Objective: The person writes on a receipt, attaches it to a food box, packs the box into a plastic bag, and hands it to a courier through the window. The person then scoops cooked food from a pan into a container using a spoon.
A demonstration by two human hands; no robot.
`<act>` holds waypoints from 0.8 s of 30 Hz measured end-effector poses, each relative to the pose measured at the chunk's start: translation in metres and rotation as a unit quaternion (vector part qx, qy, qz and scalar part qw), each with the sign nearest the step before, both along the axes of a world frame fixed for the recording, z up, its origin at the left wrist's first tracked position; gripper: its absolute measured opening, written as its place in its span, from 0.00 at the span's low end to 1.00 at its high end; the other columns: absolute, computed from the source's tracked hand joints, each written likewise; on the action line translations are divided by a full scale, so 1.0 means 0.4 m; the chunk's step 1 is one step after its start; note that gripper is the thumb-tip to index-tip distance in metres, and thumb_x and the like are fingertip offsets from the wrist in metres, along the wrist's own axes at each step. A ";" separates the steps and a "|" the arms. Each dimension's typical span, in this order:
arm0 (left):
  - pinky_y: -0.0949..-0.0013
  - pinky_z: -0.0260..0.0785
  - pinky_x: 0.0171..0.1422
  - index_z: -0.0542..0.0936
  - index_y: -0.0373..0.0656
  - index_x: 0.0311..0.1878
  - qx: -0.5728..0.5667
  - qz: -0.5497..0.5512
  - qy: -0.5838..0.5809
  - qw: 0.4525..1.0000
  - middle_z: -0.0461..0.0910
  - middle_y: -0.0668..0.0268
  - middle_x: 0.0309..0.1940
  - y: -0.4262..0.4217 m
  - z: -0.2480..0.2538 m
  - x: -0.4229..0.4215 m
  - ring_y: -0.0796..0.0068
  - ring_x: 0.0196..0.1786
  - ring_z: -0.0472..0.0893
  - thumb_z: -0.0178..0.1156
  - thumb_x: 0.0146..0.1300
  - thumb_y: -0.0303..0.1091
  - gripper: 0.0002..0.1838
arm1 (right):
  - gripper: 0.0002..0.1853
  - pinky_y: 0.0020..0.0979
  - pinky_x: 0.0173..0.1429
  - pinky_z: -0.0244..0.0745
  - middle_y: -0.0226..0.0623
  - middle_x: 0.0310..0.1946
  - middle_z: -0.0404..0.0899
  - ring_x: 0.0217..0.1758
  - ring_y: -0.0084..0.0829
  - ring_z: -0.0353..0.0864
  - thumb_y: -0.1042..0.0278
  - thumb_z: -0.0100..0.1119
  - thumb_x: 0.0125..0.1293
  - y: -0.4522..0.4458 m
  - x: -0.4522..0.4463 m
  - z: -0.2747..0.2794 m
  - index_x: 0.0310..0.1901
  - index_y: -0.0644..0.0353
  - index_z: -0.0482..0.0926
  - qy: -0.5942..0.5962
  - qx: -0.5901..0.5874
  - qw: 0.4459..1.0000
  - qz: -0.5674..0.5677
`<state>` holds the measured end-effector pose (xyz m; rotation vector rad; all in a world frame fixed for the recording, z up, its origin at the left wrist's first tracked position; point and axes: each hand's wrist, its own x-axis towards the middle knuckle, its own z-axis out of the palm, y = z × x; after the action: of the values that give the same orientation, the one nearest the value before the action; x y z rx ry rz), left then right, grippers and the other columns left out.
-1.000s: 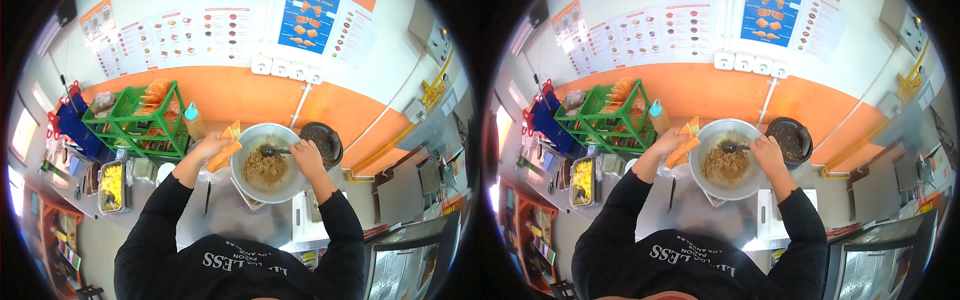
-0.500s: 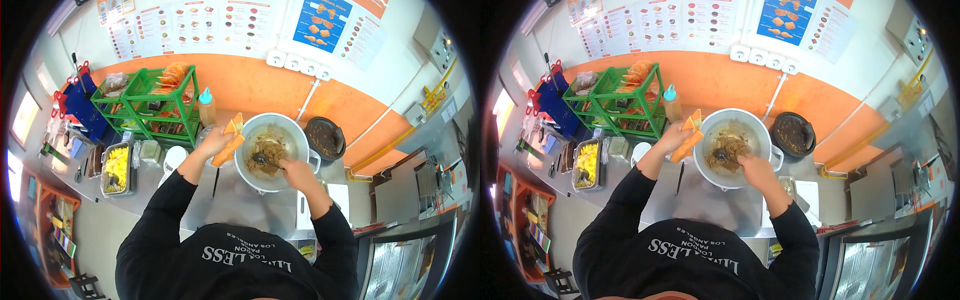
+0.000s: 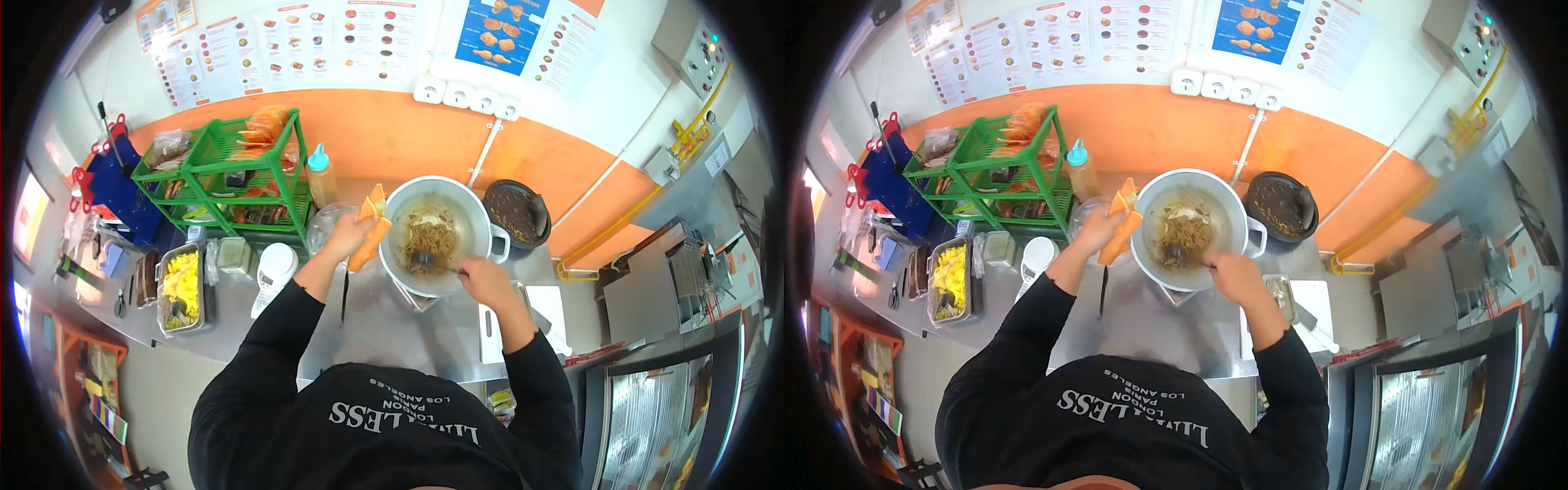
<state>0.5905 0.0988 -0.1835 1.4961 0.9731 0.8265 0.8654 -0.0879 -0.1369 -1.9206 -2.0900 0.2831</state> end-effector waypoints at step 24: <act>0.69 0.75 0.53 0.79 0.37 0.60 0.008 -0.036 -0.032 0.999 0.85 0.65 0.47 0.133 -0.165 0.018 0.77 0.47 0.83 0.58 0.74 0.35 0.16 | 0.09 0.51 0.51 0.77 0.54 0.43 0.81 0.48 0.57 0.81 0.78 0.52 0.65 0.028 -0.069 -0.136 0.43 0.63 0.81 0.032 -0.012 0.999 -0.037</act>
<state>0.5976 0.1522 -0.2496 1.5002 0.8619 0.8283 0.8377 -0.0765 -0.1914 -1.9706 -1.9785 0.3493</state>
